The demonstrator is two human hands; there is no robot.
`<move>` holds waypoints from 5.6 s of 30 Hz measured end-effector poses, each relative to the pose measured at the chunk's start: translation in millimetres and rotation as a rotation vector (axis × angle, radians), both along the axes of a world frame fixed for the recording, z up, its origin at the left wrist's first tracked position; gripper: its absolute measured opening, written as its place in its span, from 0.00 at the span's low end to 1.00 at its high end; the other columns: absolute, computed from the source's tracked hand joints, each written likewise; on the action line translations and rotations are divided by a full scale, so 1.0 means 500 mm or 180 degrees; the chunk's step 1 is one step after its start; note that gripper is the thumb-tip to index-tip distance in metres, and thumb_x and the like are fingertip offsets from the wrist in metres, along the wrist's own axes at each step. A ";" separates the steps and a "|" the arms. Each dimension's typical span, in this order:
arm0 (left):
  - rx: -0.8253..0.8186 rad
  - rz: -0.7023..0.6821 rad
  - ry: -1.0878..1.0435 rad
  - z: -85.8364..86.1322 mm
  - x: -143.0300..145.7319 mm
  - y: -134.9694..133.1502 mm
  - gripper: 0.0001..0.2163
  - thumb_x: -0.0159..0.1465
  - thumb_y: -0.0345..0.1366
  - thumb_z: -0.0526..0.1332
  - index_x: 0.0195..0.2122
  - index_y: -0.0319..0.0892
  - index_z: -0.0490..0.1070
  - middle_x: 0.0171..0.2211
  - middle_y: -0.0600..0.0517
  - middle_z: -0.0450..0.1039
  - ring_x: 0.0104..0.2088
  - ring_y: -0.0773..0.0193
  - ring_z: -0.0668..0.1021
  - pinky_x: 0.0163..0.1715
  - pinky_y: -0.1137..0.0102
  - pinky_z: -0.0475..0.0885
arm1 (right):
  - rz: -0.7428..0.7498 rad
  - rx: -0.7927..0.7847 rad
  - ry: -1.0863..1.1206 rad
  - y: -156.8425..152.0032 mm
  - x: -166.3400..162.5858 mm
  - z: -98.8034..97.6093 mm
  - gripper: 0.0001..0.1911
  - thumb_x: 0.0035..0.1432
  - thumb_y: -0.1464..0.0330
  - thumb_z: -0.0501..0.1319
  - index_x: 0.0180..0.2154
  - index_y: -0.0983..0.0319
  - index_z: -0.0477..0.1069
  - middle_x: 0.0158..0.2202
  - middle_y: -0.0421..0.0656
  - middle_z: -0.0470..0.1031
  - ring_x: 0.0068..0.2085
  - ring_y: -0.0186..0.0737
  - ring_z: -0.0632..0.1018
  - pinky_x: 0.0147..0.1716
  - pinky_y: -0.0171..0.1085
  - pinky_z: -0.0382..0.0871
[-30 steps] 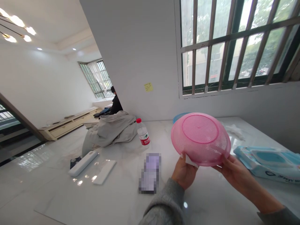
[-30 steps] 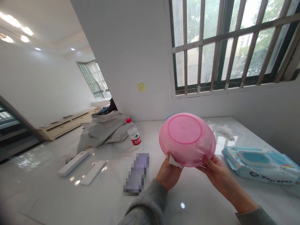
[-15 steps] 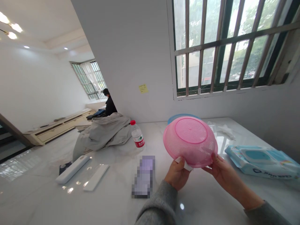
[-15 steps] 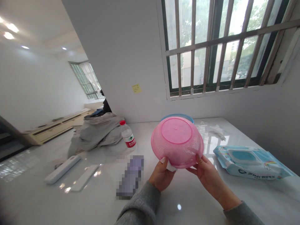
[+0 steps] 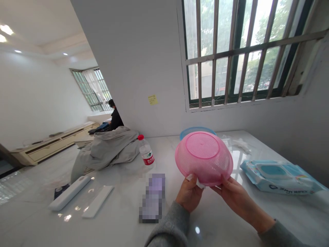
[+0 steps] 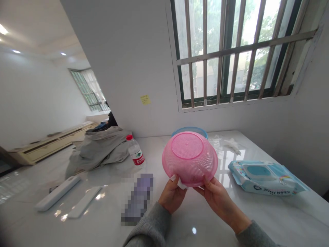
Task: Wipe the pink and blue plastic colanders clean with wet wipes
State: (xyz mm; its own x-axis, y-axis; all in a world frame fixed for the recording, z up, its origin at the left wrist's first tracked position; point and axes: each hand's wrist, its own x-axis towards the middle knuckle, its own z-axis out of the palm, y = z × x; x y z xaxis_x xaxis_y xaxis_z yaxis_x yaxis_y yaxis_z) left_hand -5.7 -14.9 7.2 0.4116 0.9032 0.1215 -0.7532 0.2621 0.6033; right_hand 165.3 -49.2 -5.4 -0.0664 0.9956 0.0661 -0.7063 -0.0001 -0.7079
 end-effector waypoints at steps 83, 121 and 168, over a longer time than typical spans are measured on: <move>-0.0798 0.0256 -0.0580 0.019 -0.021 0.025 0.12 0.74 0.34 0.59 0.45 0.39 0.83 0.50 0.43 0.85 0.56 0.60 0.82 0.66 0.66 0.68 | -0.0685 -0.0348 -0.0432 0.027 0.065 0.000 0.22 0.48 0.52 0.80 0.42 0.54 0.84 0.40 0.41 0.86 0.37 0.39 0.83 0.38 0.35 0.84; -0.0035 0.0024 -0.0203 0.010 0.000 -0.003 0.24 0.60 0.47 0.75 0.54 0.41 0.80 0.62 0.42 0.77 0.70 0.45 0.69 0.72 0.54 0.58 | -0.0328 -0.0475 -0.0576 0.010 0.032 0.001 0.22 0.52 0.50 0.77 0.44 0.55 0.81 0.40 0.43 0.86 0.39 0.44 0.84 0.43 0.43 0.80; -0.0166 0.0067 -0.0126 0.004 0.000 0.004 0.23 0.60 0.49 0.75 0.53 0.43 0.81 0.56 0.43 0.81 0.64 0.46 0.75 0.67 0.51 0.66 | -0.0444 -0.0447 -0.0357 0.005 0.066 0.038 0.13 0.55 0.59 0.77 0.39 0.57 0.83 0.37 0.43 0.86 0.35 0.45 0.85 0.40 0.46 0.84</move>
